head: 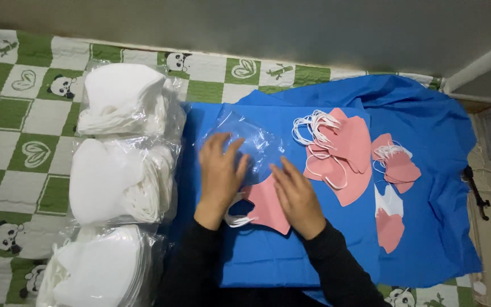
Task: The person is manually inspecting pink face masks, unfolding them, and then carefully placing them into clear plastic bags for packaging.
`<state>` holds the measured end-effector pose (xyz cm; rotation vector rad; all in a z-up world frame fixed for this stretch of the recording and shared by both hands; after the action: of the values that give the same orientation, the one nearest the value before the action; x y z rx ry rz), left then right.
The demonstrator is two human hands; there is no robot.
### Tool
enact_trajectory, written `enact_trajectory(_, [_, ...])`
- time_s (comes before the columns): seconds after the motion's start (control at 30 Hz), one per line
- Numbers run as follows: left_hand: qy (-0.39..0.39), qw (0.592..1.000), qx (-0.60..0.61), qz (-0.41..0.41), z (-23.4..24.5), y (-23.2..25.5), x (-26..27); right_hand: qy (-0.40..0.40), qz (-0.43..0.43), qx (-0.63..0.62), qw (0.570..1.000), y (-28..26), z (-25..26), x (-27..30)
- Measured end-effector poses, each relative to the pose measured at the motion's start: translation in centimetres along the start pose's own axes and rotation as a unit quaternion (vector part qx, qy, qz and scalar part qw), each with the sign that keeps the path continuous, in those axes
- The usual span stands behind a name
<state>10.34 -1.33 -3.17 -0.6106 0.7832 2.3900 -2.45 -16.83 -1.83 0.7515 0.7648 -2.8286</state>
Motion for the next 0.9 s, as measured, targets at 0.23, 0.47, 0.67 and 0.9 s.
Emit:
enact_trajectory(0.23, [-0.178,0.982,-0.059,0.036,-1.4,0.1,1.0,-0.029,-0.184,-0.005,0.982,2.4,1.8,3.1])
enact_trajectory(0.47, [-0.183,0.983,-0.026,0.025,-2.0,-1.7,1.5,-0.188,-0.266,0.018,0.945,2.4,0.0,3.3])
enact_trajectory(0.67, [-0.149,0.984,0.095,-0.023,-3.7,-3.4,1.6,-0.249,-0.281,0.031,0.926,3.2,-0.5,2.8])
enact_trajectory(0.9, [-0.159,0.983,0.083,-0.037,-3.9,-3.4,1.6,-0.223,-0.326,-0.061,0.917,3.5,-0.9,3.0])
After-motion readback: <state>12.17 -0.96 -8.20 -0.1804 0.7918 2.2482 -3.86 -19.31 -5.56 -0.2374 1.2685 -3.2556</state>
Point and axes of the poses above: each hand's wrist, its own x-axis away from the middle knuckle, its own z-axis out of the back of the hand, y = z × x, the point moved 2 cm from there along -x, towards the middle knuckle, and after that the axes turned 2 degrees about z, right-handed, at the moved point
